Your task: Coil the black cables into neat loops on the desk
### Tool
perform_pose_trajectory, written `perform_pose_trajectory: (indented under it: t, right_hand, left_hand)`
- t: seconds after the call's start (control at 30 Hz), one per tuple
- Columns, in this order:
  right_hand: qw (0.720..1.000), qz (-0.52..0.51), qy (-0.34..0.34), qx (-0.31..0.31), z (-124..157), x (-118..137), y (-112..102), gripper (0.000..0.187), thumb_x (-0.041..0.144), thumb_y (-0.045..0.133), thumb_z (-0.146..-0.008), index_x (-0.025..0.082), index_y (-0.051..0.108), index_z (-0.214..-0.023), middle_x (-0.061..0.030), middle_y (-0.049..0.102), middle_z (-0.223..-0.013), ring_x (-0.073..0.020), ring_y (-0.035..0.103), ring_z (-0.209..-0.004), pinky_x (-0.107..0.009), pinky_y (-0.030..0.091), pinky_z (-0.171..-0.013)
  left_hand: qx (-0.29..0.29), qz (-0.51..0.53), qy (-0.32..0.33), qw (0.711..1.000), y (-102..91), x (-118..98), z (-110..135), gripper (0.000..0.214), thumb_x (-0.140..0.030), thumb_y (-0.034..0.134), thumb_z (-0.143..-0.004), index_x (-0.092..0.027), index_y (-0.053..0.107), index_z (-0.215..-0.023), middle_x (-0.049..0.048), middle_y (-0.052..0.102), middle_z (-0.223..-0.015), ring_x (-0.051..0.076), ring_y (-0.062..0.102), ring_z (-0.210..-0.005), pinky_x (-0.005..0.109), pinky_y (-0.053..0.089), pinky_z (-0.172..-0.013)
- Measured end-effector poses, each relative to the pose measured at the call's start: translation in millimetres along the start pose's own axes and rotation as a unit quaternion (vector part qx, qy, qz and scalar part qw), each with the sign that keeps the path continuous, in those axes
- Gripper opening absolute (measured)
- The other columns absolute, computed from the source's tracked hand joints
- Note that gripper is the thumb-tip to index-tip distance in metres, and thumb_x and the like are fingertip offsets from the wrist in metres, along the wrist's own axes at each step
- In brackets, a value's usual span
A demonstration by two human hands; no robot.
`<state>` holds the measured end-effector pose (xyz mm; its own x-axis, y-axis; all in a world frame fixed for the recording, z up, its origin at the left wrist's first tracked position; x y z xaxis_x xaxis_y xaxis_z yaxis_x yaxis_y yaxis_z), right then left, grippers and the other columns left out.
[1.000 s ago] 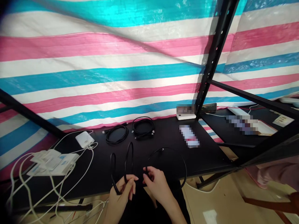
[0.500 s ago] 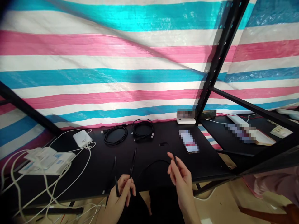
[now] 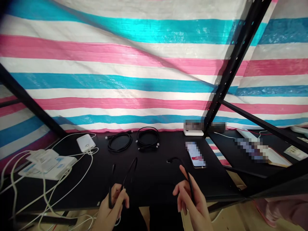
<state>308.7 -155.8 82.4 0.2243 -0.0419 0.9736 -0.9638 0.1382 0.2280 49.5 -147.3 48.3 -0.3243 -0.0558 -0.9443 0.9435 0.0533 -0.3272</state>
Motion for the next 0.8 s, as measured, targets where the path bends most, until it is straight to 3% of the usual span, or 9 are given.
perform_pose_trajectory:
  t: [0.23,0.4,0.57,0.8]
  right_hand:
    - [0.998,-0.051,0.021,-0.031,2,-7,15,0.053,0.042,0.064,-0.081,0.038,0.048,-0.131,-0.0037,0.061,-0.101,-0.005,0.044,-0.045,-0.017,0.033,-0.036]
    - [0.99,-0.121,0.033,-0.065,1,-4,1,0.053,0.042,0.068,-0.076,0.038,0.052,-0.127,-0.0057,0.061,-0.112,-0.0072,0.043,-0.05,-0.017,0.033,-0.034]
    - [0.979,-0.188,0.059,-0.046,4,3,-12,0.04,0.045,0.063,-0.077,0.037,0.063,-0.116,-0.0055,0.063,-0.102,-0.0128,0.046,-0.056,-0.02,0.038,-0.036]
    - [0.982,-0.185,0.034,-0.029,8,7,-10,0.035,0.048,0.055,-0.082,0.036,0.064,-0.113,-0.0056,0.059,-0.088,-0.0141,0.045,-0.053,-0.023,0.038,-0.038]
  left_hand:
    - [0.029,-0.031,0.031,0.999,6.0,-16,4,0.04,-0.05,0.041,-0.087,-0.02,0.042,-0.06,-0.004,0.043,-0.054,0.011,0.046,-0.051,0.021,0.041,-0.055]
    - [0.033,-0.03,0.034,0.998,7.7,-15,2,0.04,-0.05,0.043,-0.086,-0.02,0.042,-0.06,-0.0042,0.043,-0.054,0.011,0.046,-0.051,0.021,0.04,-0.055]
    - [0.039,-0.046,0.03,0.998,10.9,-9,1,0.04,-0.048,0.046,-0.086,-0.02,0.043,-0.058,-0.0039,0.043,-0.054,0.01,0.045,-0.051,0.02,0.039,-0.055]
    - [0.058,-0.046,0.031,0.997,15.8,-6,2,0.04,-0.046,0.046,-0.087,-0.02,0.042,-0.057,-0.0038,0.042,-0.053,0.01,0.044,-0.051,0.02,0.038,-0.054]
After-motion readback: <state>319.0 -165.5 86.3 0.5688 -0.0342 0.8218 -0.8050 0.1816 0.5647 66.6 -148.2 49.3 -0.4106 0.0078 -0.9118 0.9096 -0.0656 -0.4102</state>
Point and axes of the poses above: each hand's wrist, its own z-axis away from the middle knuckle, its own y-axis out of the palm, x = y × z, the point moved 6 cm from there along -z, towards the middle knuckle
